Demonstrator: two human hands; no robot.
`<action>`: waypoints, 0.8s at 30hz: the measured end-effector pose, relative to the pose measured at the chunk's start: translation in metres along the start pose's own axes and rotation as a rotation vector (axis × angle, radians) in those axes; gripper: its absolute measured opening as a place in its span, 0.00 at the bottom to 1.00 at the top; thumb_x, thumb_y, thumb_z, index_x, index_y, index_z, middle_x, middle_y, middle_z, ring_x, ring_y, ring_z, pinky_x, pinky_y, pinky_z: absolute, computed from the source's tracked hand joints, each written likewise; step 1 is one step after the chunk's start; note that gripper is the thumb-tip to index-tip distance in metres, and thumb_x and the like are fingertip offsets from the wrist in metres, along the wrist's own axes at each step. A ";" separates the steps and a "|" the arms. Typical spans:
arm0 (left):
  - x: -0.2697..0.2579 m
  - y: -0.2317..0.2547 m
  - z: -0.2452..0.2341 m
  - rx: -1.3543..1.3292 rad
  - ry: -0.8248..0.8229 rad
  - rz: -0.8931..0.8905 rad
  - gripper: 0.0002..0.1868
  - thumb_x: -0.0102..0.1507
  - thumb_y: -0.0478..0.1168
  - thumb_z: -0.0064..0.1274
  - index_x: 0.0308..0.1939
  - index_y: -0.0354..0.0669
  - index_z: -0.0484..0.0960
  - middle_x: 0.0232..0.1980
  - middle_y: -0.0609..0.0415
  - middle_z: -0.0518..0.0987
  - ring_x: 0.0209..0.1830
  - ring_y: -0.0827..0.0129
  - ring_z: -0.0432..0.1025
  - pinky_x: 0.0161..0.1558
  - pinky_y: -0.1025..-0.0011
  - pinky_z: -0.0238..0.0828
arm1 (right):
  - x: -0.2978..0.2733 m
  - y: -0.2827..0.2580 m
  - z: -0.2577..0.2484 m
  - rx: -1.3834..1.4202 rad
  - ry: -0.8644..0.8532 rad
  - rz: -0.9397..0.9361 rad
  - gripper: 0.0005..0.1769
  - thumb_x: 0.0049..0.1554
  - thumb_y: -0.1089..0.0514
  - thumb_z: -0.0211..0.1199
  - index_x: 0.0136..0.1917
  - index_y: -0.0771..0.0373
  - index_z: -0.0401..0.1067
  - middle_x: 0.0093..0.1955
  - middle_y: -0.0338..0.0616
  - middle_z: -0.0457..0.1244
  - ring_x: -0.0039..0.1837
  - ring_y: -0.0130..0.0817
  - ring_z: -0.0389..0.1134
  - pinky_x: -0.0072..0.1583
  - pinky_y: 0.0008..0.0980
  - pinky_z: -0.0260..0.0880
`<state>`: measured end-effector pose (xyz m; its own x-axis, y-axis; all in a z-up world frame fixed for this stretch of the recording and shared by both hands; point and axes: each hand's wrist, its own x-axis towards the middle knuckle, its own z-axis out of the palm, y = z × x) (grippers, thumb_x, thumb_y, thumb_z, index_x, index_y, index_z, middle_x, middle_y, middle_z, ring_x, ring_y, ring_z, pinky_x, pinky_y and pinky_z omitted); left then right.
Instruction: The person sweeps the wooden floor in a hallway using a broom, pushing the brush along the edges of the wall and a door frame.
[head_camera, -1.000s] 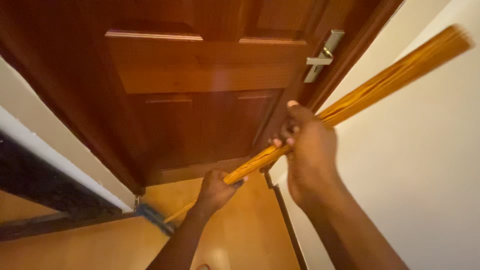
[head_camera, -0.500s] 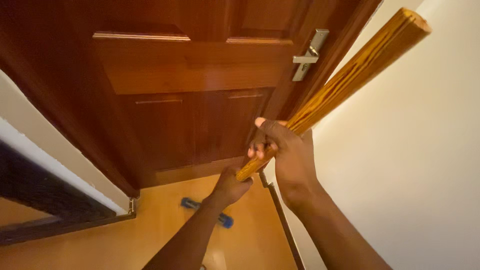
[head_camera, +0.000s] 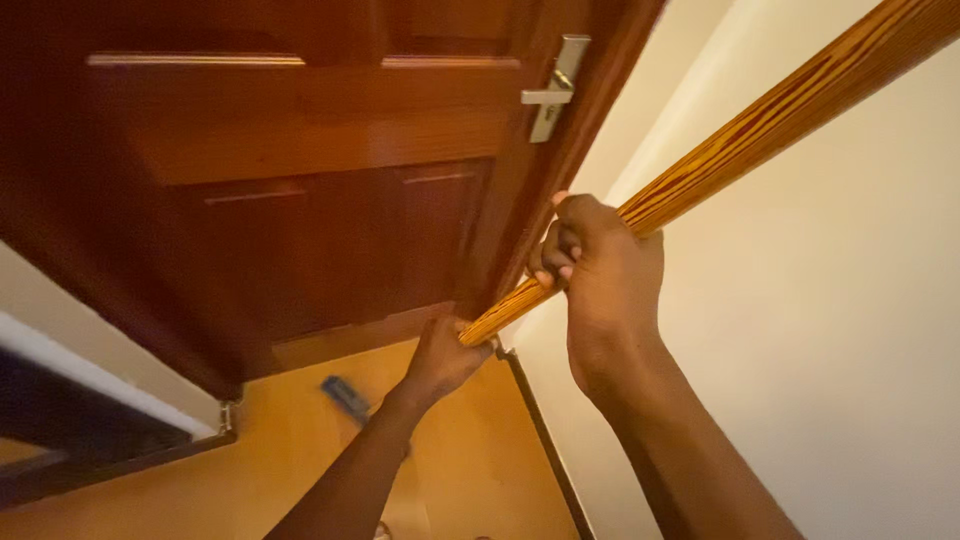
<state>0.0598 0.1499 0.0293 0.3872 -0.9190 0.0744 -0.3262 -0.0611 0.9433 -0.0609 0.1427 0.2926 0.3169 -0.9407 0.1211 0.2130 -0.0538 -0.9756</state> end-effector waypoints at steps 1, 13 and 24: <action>0.005 0.008 0.009 -0.060 -0.015 0.058 0.08 0.55 0.43 0.61 0.27 0.42 0.86 0.20 0.56 0.78 0.21 0.74 0.73 0.30 0.67 0.70 | 0.000 -0.004 -0.003 -0.004 0.040 -0.021 0.17 0.56 0.61 0.56 0.28 0.58 0.57 0.23 0.36 0.47 0.27 0.29 0.50 0.35 0.33 0.58; 0.028 -0.001 0.084 0.013 -0.099 0.044 0.19 0.60 0.48 0.62 0.26 0.35 0.79 0.19 0.50 0.70 0.22 0.72 0.67 0.28 0.64 0.68 | 0.009 0.029 -0.074 -0.017 0.086 0.050 0.22 0.58 0.60 0.58 0.28 0.58 0.52 0.24 0.36 0.47 0.29 0.29 0.52 0.38 0.33 0.57; -0.038 -0.041 0.051 0.411 -0.014 -0.226 0.12 0.54 0.45 0.61 0.33 0.41 0.89 0.32 0.37 0.82 0.36 0.45 0.79 0.40 0.56 0.74 | 0.004 0.082 -0.112 0.256 0.140 0.344 0.13 0.57 0.61 0.58 0.32 0.61 0.59 0.24 0.37 0.47 0.28 0.31 0.55 0.43 0.34 0.68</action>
<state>0.0141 0.1677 -0.0286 0.4768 -0.8701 -0.1250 -0.5511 -0.4067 0.7286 -0.1460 0.0966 0.1929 0.2855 -0.9263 -0.2458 0.3444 0.3385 -0.8757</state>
